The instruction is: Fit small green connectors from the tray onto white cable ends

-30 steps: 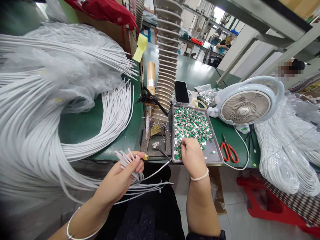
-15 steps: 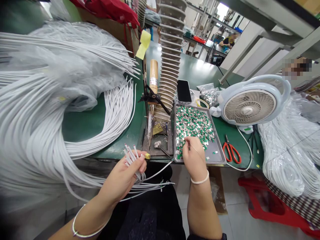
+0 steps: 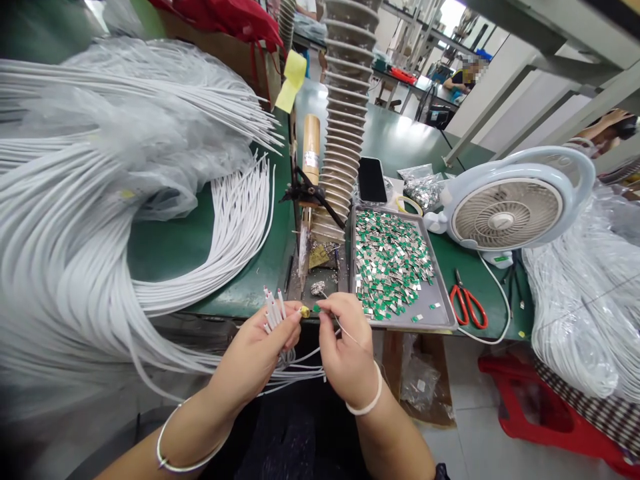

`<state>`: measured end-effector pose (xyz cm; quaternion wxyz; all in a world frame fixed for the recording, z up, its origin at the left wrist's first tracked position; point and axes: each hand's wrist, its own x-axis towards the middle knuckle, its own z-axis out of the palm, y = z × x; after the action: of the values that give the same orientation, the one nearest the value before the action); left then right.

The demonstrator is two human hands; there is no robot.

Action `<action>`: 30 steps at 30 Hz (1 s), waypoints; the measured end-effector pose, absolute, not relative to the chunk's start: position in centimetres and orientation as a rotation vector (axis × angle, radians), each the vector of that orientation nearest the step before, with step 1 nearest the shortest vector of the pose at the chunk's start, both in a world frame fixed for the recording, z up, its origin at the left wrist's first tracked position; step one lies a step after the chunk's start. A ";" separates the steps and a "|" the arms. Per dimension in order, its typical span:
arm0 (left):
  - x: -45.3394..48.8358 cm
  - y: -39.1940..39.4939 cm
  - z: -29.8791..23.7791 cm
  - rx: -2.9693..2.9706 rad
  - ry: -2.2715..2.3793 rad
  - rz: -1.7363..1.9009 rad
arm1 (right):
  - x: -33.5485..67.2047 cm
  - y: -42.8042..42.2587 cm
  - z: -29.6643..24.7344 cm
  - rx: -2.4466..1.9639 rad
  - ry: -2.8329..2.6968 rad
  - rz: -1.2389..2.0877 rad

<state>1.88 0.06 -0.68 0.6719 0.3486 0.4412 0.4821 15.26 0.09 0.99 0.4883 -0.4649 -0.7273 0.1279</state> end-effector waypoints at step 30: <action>1.9 0.4 0.8 0.880 1.149 1.058 | 14.1 -0.4 -0.7 -1.044 -1.695 0.221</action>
<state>1.90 0.40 0.80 0.6245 0.3835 0.5004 0.4611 14.14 -0.36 -0.68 0.5392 -0.4388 -0.7127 0.0930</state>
